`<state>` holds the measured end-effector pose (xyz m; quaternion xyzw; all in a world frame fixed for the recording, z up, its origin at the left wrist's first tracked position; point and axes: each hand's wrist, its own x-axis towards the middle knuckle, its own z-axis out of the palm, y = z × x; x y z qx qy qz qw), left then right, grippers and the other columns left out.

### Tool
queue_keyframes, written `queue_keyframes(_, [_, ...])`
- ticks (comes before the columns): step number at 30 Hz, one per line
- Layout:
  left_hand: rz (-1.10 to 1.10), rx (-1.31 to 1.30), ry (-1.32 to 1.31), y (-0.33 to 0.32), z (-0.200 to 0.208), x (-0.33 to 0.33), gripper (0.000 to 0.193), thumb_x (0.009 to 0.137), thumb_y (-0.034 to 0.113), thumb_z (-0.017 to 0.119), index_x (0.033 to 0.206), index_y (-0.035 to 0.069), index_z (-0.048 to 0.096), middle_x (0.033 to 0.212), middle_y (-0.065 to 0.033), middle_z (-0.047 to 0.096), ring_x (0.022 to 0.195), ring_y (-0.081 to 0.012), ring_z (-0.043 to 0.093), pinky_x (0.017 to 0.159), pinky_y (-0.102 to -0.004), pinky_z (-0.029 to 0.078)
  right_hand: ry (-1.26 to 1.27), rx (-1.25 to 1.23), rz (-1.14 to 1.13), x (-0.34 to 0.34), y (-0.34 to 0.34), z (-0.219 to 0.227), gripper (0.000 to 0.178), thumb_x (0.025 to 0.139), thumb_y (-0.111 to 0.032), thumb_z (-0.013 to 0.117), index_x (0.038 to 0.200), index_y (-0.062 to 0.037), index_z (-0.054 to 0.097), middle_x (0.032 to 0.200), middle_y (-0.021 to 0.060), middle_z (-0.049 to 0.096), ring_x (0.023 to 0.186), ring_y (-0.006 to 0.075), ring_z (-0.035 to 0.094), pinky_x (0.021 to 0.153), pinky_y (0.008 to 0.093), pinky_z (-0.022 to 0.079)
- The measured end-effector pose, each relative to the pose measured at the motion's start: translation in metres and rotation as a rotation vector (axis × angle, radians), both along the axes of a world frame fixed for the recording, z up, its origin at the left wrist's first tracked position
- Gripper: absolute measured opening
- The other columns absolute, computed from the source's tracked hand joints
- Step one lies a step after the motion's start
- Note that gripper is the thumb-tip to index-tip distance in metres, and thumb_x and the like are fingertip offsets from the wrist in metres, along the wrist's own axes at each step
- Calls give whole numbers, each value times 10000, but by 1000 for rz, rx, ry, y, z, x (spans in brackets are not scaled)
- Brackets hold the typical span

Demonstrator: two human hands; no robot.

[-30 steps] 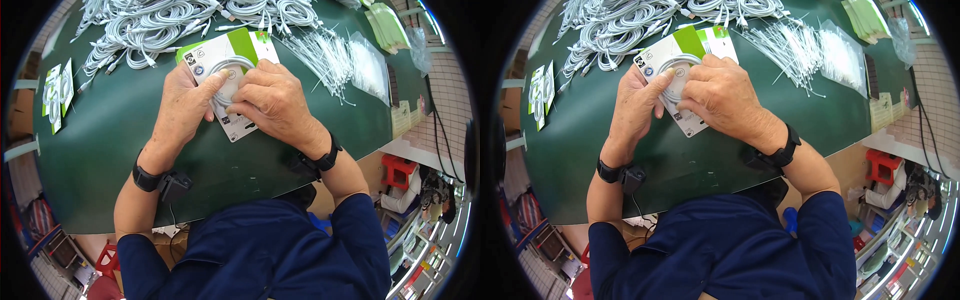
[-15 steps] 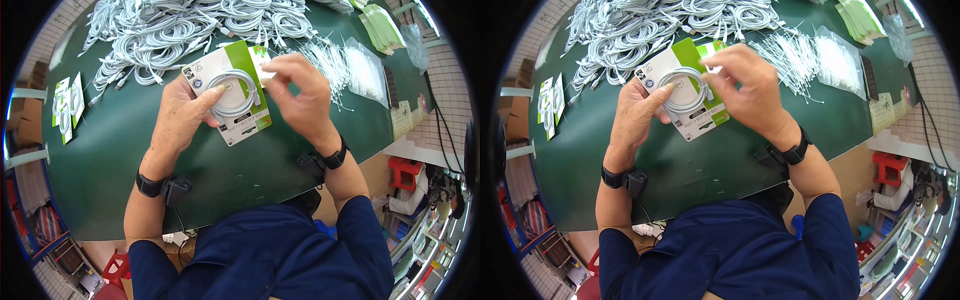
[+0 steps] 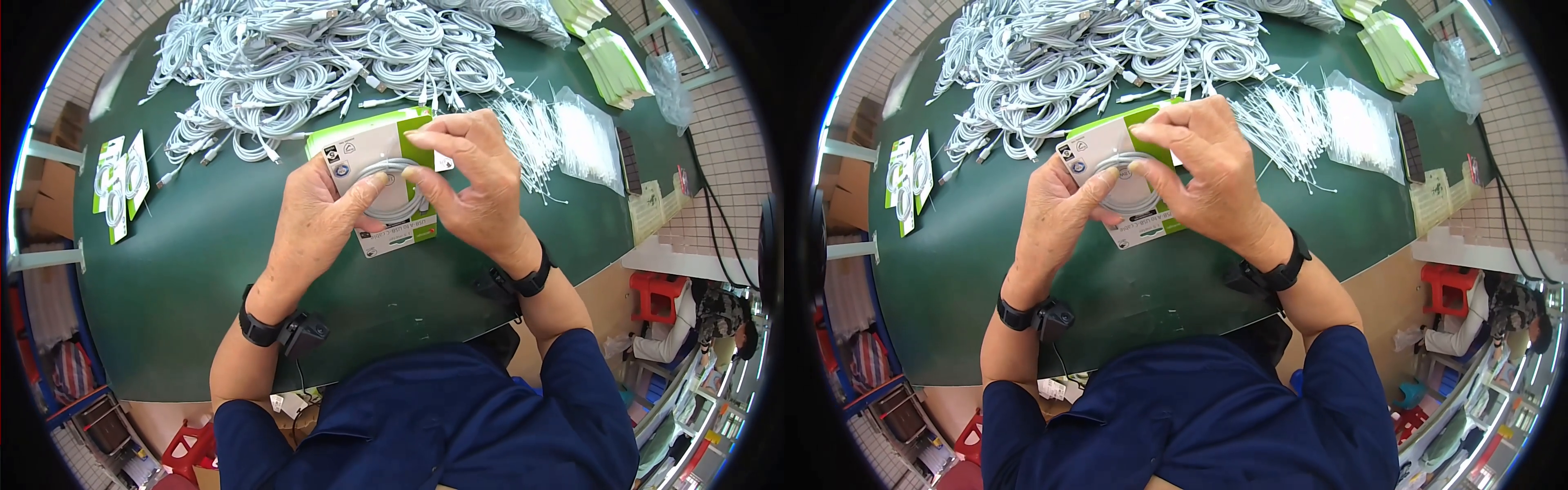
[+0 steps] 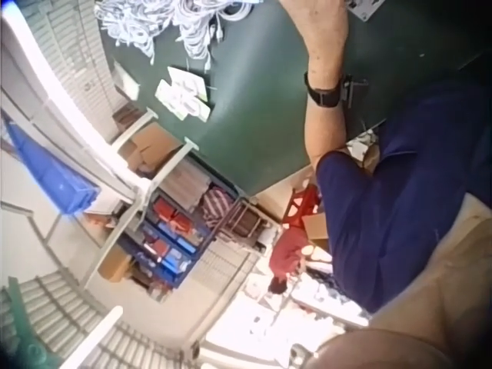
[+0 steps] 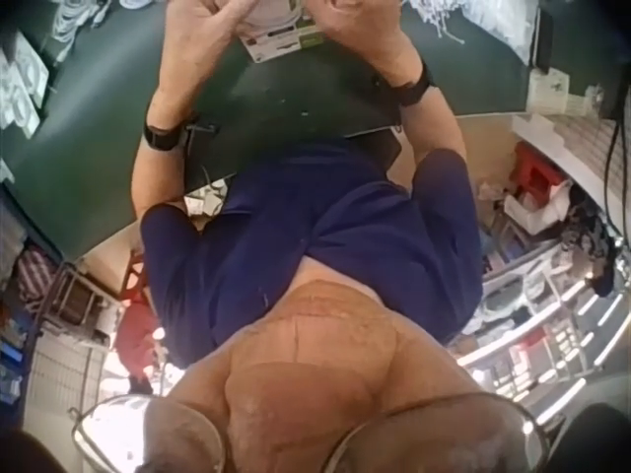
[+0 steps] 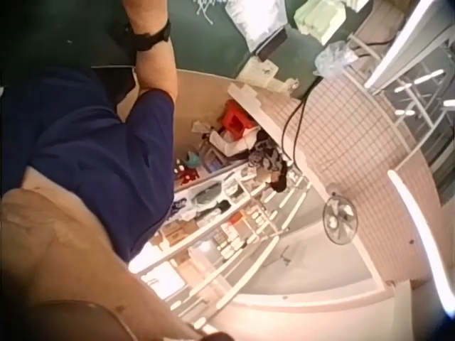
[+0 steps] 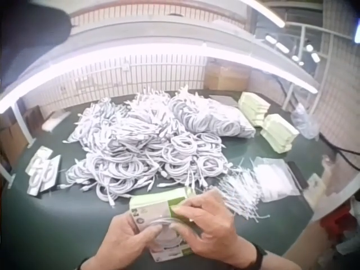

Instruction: The person packages a cable by hand, placing it onto a card and securing it with a zip tie before repeating the process with another unit.

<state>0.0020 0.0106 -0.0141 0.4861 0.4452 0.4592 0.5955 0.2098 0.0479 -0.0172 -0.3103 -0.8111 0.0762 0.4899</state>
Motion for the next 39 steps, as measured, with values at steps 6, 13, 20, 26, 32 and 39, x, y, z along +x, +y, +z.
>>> queue_keyframes(6, [-11,25,64,-3,3,3,302,986,92,644,1246,-61,618,1078,-103,718,882,-128,701,621,-247,619,-74,77,-44,-14,-7,5,397,701,-13,831,1079,-93,742,1026,60,679,889,254,579,746,346,478])
queue_keyframes(13, [-2,54,48,-5,6,8,291,990,61,618,1249,-70,607,1095,-104,710,885,-124,696,620,-245,619,-140,142,-60,-16,-8,4,380,676,13,806,1030,-107,741,1057,46,652,883,252,567,727,346,478])
queue_keyframes(20, [6,47,45,-7,2,8,303,983,32,605,1268,-68,589,1117,-113,702,890,-129,695,627,-246,626,-208,106,-134,-18,-14,6,323,658,21,783,953,-86,706,1050,66,592,880,261,556,709,339,498])
queue_keyframes(26, [9,40,39,-6,2,8,301,980,31,602,1261,-75,584,1118,-121,700,886,-132,696,619,-244,626,-170,44,-89,-17,-12,0,306,670,64,727,951,-43,672,1062,109,547,885,270,553,720,326,534])
queue_keyframes(32, [9,28,59,-2,-3,6,301,984,45,606,1254,-84,576,1116,-129,699,887,-139,699,611,-241,625,-161,9,-67,-18,-7,-6,294,687,85,707,959,-16,655,1065,125,544,892,270,556,717,326,539])
queue_keyframes(39, [14,18,30,1,0,2,302,990,63,614,1253,-79,570,1119,-135,697,899,-150,703,619,-246,628,-65,-13,-27,-15,-4,-5,316,724,48,763,1018,-17,668,1072,127,584,899,255,601,714,331,545])
